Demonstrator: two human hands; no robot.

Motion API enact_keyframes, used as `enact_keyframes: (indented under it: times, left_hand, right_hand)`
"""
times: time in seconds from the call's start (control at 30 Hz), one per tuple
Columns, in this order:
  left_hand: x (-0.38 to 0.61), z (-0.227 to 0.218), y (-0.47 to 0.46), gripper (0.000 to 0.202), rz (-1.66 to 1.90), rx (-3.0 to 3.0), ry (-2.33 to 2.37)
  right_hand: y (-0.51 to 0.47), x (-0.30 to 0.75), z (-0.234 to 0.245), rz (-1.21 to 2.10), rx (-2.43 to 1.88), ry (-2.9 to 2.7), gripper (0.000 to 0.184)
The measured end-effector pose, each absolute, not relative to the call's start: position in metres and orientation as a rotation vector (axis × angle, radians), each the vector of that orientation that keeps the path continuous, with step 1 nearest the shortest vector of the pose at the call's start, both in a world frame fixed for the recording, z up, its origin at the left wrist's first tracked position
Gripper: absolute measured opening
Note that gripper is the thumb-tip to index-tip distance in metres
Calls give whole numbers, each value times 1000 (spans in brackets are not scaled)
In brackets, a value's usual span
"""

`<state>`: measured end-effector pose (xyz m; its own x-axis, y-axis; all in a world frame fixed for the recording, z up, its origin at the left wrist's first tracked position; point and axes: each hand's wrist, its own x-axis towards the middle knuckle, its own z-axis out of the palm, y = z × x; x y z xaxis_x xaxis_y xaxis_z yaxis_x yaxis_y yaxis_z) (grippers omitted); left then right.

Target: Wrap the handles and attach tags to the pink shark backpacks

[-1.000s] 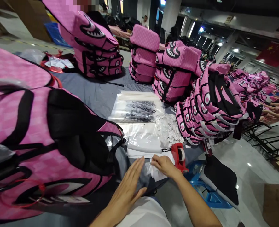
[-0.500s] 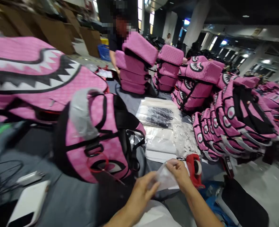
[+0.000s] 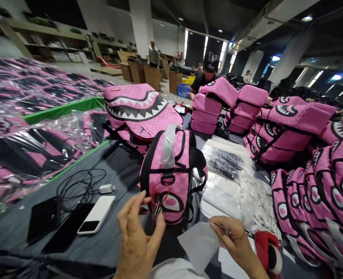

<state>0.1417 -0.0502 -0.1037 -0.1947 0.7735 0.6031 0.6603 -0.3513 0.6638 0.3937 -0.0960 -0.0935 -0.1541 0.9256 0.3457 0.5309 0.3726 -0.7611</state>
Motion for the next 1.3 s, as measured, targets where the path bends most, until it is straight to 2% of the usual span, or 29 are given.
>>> enact_keyframes:
  times: [0.07, 0.17, 0.33, 0.4, 0.53, 0.6, 0.7, 0.83, 0.9, 1.03, 1.2, 1.3]
  left_hand:
    - [120, -109, -54, 50, 1348, 1643, 1606]
    - [96, -100, -51, 45, 1034, 1255, 1257]
    - [97, -49, -36, 48, 996, 734, 876]
    - [105, -35, -35, 48, 1046, 689, 825]
    - [117, -44, -39, 36, 1034, 996, 740]
    - [118, -62, -41, 30, 1010, 1289, 767]
    - [112, -90, -41, 24, 1145, 1806, 868]
    - [103, -107, -33, 26, 1593, 2294, 1027]
    - [100, -107, -27, 27, 1744, 2257, 1224]
    - [101, -100, -12, 38, 1777, 2181, 1476]
    - [108, -88, 6, 17, 1894, 2251, 1346]
    - [114, -82, 8, 25, 1833, 2151, 1359]
  right_hand:
    - [-84, 392, -80, 579, -1223, -1837, 23]
    - [-66, 383, -63, 498, -1178, -1983, 25]
    - [-40, 341, -49, 560, -1180, -2333, 23]
    - [-27, 322, -48, 358, -1179, -2365, 22]
    - [-3, 304, -43, -306, -1228, -2072, 28]
    - [2, 304, -40, -422, -1252, -1957, 29]
    - [1, 309, -37, -335, -1289, -1941, 25]
    - [-1, 312, -38, -238, -1319, -1959, 26]
    - [0, 310, -39, -248, -1313, -1963, 26]
    - [5, 307, -39, -282, -1306, -1956, 25]
    - [4, 307, -37, -261, -1283, -1944, 24]
    - [-1, 313, -35, -145, -1307, -1946, 28]
